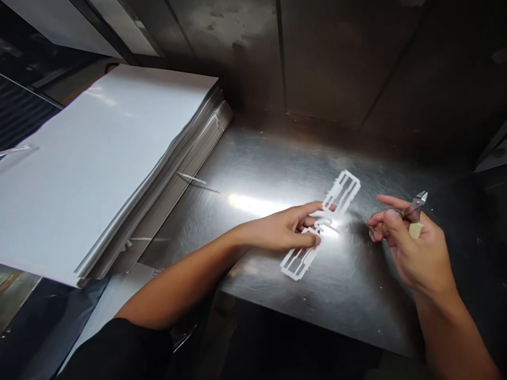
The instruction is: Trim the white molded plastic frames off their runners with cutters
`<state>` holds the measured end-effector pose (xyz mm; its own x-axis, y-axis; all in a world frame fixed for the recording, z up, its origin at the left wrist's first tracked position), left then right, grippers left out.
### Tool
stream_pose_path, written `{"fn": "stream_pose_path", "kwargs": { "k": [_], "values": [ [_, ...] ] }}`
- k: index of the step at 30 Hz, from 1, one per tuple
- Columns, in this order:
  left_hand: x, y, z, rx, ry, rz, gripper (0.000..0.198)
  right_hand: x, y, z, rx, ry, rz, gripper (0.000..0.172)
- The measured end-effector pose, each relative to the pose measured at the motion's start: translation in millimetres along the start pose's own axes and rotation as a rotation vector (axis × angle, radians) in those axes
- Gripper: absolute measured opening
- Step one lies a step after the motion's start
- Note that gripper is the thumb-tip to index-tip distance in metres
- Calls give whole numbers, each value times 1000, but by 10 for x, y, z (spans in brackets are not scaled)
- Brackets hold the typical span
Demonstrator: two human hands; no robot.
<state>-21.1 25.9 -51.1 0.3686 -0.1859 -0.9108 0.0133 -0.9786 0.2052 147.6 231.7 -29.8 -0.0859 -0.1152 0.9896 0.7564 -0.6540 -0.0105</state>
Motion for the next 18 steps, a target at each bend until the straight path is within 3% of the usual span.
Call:
{"fn": "stream_pose_path", "kwargs": {
  "k": [2,4,7,10,13,18],
  "values": [
    [0,9,-39,82,-98,4,54,-50,-39,14,40,-84,-34,64],
    [-15,9,-47,116,-173,-14,45,-80,-53,2,91,-96,-53,62],
    [-18,18,13,95,-95,59,58,-48,-57,2,113,-95,-51,49],
    [-75,46,206,-95,79,73,71,57,-70,44,65,-212,-41,46],
    [-231,86,417,-290,271,-103,66,161,-71,85,22,-287,9,50],
    [-409,91,504,-406,514,-216,54,210,-11,67,12,-242,105,48]
  ]
}}
Point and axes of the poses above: each hand's wrist, its own y-axis away from the middle knuckle, its own z-axis out of the back of the hand, x = y × z, the point moved 5 cm from there along -y, towards the middle knuckle, and after that the axes turned 2 degrees about y, right-handed, at the moved point
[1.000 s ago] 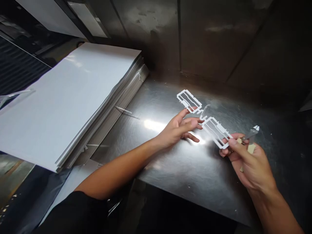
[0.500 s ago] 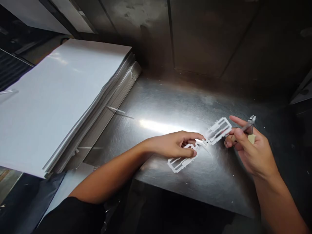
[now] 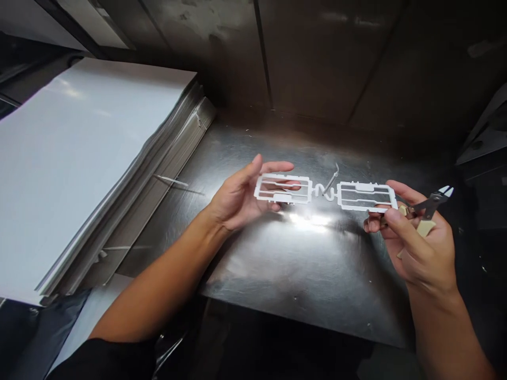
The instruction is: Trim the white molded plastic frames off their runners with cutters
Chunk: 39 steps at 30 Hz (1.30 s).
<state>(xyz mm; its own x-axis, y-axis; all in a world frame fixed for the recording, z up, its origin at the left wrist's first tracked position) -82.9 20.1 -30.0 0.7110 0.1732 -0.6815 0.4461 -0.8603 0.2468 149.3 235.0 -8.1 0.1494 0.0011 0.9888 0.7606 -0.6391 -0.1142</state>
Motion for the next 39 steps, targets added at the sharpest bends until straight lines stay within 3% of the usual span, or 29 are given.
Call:
{"fn": "stream_pose_path", "kwargs": {
  "k": [5,15,28,39],
  "values": [
    [12,-23,-15,-167,138,14,58,20,27,-52,6,2,24,46],
    [17,-10,18,-302,115,-52,77,25,117,28,-22,101,-12,55],
    [17,2,-1,-294,59,-59,68,115,183,-59,-55,237,28,48],
    [25,-1,-3,-254,91,-23,69,94,141,-25,-76,197,39,53]
  ]
}}
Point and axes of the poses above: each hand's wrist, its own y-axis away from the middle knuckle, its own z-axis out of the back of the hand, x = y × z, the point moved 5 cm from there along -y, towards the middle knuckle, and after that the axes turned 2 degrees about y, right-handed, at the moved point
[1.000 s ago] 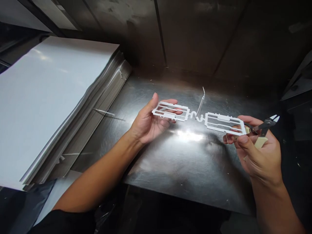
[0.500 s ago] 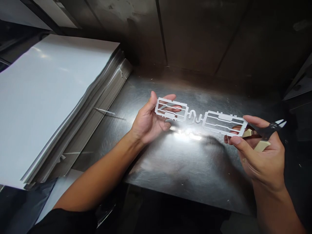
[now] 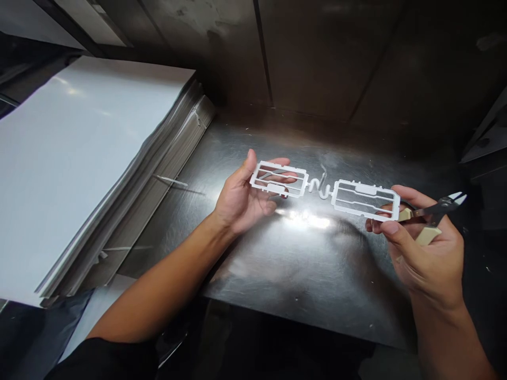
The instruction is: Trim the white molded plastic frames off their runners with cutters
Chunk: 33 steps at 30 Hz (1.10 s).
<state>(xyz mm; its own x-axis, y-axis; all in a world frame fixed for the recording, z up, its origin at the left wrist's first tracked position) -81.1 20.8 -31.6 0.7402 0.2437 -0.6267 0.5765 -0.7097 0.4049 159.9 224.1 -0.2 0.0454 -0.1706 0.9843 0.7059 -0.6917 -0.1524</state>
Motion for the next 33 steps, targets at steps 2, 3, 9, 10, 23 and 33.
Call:
{"fn": "stream_pose_path", "kwargs": {
  "k": [2,3,9,10,23,33],
  "values": [
    [7,-4,-3,9,18,20,71,-9,-21,4,-8,-37,-6,53],
    [11,-5,-8,11,28,28,73,-18,-32,3,-15,-51,-20,52],
    [60,-4,-49,81,29,91,76,-96,-92,33,-133,-88,-91,61],
    [70,-8,-47,99,21,96,74,-126,-104,42,-141,-94,-112,62],
    [126,-10,-46,207,12,119,70,-249,-175,91,-92,-105,-179,52],
    [159,-22,8,305,-97,64,66,-270,-221,174,-206,10,-56,76]
  ]
}}
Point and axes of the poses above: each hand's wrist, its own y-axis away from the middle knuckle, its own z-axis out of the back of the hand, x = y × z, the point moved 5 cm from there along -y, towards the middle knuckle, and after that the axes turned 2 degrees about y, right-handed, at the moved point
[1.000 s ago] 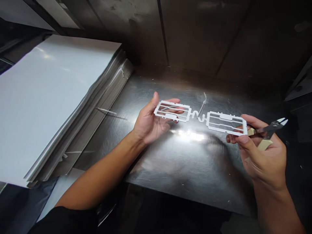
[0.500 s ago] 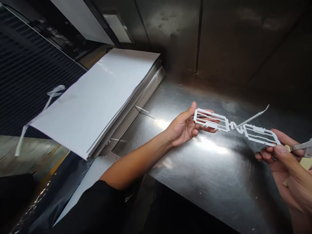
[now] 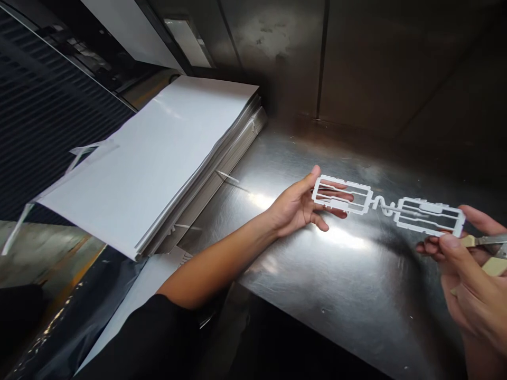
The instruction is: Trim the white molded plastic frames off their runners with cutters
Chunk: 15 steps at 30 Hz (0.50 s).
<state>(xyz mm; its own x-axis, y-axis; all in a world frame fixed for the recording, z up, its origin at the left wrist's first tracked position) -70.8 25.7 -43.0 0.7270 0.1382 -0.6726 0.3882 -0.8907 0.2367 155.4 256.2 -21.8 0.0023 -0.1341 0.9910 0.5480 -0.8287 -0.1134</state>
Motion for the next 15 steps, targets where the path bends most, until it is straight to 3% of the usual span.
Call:
{"fn": "stream_pose_path", "kwargs": {
  "k": [3,6,10,13,15],
  "values": [
    [118,-29,48,30,19,221,70,129,52,29,-144,82,180,74],
    [185,-38,37,129,128,391,59,287,140,-4,-141,154,374,64],
    [154,-27,11,205,194,366,49,362,149,38,-123,297,632,60],
    [124,-11,16,185,156,304,49,324,93,109,-135,383,852,64],
    [115,1,17,154,120,281,52,274,59,141,-154,473,906,64]
  ]
}}
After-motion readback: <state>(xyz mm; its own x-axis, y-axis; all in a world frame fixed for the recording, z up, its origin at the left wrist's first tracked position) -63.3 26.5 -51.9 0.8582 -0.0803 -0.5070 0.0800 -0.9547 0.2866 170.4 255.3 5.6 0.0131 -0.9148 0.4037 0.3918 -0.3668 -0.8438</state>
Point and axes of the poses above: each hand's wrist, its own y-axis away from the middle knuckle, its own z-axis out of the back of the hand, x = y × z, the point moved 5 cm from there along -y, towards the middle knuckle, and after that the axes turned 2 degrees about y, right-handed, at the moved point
